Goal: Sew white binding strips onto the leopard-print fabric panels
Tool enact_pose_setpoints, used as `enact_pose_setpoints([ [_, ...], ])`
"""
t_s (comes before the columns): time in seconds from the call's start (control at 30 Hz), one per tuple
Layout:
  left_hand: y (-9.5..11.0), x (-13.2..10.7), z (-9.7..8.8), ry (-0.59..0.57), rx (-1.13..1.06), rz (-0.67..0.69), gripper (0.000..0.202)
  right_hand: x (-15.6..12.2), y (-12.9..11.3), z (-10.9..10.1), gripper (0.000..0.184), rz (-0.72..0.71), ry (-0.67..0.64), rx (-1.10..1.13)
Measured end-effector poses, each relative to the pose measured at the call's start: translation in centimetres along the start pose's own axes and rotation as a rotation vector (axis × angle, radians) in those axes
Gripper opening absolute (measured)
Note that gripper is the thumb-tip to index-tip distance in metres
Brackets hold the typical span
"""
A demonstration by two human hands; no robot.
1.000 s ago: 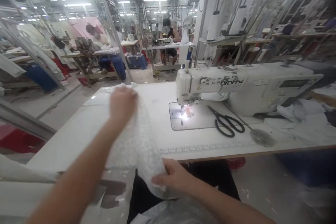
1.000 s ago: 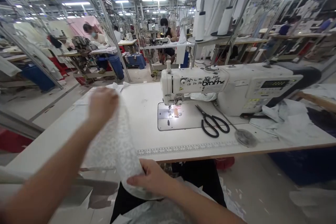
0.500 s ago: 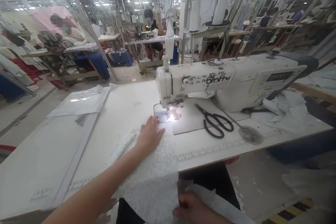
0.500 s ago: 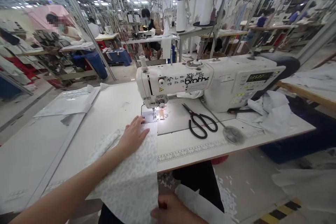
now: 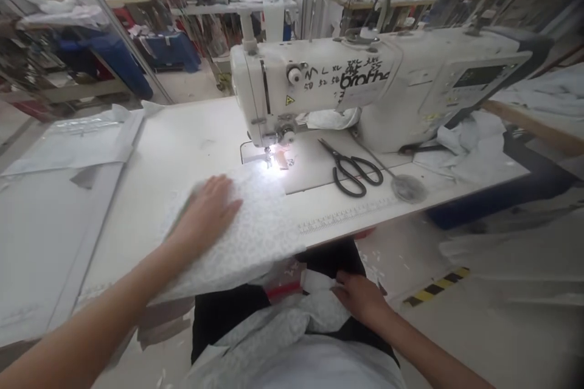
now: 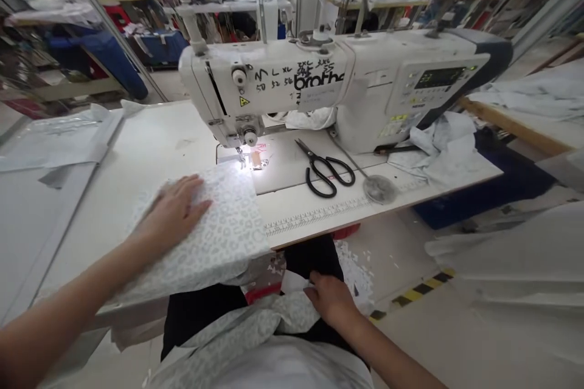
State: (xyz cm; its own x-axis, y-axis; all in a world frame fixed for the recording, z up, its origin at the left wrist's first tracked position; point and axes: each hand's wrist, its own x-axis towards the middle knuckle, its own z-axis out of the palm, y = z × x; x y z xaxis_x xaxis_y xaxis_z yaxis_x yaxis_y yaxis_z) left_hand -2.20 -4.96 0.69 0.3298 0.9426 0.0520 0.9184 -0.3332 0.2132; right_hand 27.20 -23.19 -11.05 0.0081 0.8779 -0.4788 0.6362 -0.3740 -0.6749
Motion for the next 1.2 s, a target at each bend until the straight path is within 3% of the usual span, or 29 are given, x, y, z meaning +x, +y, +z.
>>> enact_pose_setpoints([
  [0.1,-1.9,-3.3,-2.3,0.115,0.124,-0.216,0.05,0.1,-1.2,-1.9,0.022,-0.067,-0.082,0.113],
  [0.17,-1.6,-5.7,-3.6,0.274,0.058,-0.3,0.05,-0.1,-3.4,-3.5,0.025,-0.149,-0.123,0.251],
  [0.2,-0.8,-6.9,-3.8,0.285,-0.061,-0.284,0.047,-0.5,-4.9,-4.1,0.027,-0.197,-0.157,0.359],
  [0.23,0.5,-8.2,-3.8,0.21,-0.238,-0.237,0.042,-1.0,-6.5,-4.7,0.029,-0.251,-0.2,0.484],
  [0.27,2.1,-9.4,-3.4,0.031,-0.476,-0.169,0.039,-1.7,-8.2,-5.0,0.031,-0.313,-0.247,0.613],
  [0.33,5.6,-11.2,-2.0,-0.587,-1.039,-0.004,0.051,-3.3,-11.3,-5.0,0.033,-0.467,-0.317,0.782],
  [0.4,8.6,-11.7,-0.5,-0.905,-1.596,0.005,0.077,-4.7,-13.3,-4.2,0.028,-0.636,-0.391,0.746],
  [0.43,9.5,-11.4,0.0,-0.928,-1.8,-0.067,0.082,-5.2,-13.7,-3.5,0.024,-0.711,-0.435,0.675],
  [0.47,10.0,-10.9,0.1,-0.862,-1.948,-0.158,0.078,-5.3,-13.7,-2.7,0.02,-0.769,-0.467,0.574],
  [0.53,9.7,-9.3,-0.7,-0.595,-2.061,-0.33,0.053,-4.9,-12.4,-0.9,0.012,-0.809,-0.452,0.297],
  [0.6,8.7,-8.0,-2.3,-0.292,-2.014,-0.394,0.032,-3.8,-10.3,0.5,0.006,-0.738,-0.323,0.001],
  [0.67,8.2,-7.6,-3.7,-0.121,-1.924,-0.366,0.024,-2.7,-8.7,0.8,0.018,-0.623,-0.214,-0.168],
  [0.73,8.7,-8.2,-4.2,-0.168,-1.878,-0.306,0.021,-2.3,-8.4,0.1,0.03,-0.611,-0.105,-0.115],
  [0.8,10.0,-9.0,-3.9,-0.346,-1.855,-0.267,0.02,-2.4,-9.4,-0.7,0.045,-0.715,-0.013,0.062],
  [0.87,11.3,-9.2,-3.3,-0.434,-1.761,-0.255,0.018,-2.7,-10.6,-1.0,0.042,-0.78,-0.048,0.242],
  [0.93,11.5,-8.2,-2.9,-0.377,-1.615,-0.24,0.016,-2.8,-11.1,-0.2,0.017,-0.693,-0.191,0.37],
  [1.0,10.4,-5.8,-2.6,-0.278,-1.493,-0.222,0.015,-2.5,-10.3,1.1,0.011,-0.542,-0.242,0.468],
  [1.1,7.6,-1.3,-2.2,-0.149,-1.125,-0.16,0.011,-1.9,-7.9,2.8,0.016,-0.426,-0.085,0.511],
  [1.2,5.4,2.6,-1.2,-0.05,-0.756,-0.129,0.013,-1.1,-6.3,3.2,0.026,-0.419,0.067,0.427],
])
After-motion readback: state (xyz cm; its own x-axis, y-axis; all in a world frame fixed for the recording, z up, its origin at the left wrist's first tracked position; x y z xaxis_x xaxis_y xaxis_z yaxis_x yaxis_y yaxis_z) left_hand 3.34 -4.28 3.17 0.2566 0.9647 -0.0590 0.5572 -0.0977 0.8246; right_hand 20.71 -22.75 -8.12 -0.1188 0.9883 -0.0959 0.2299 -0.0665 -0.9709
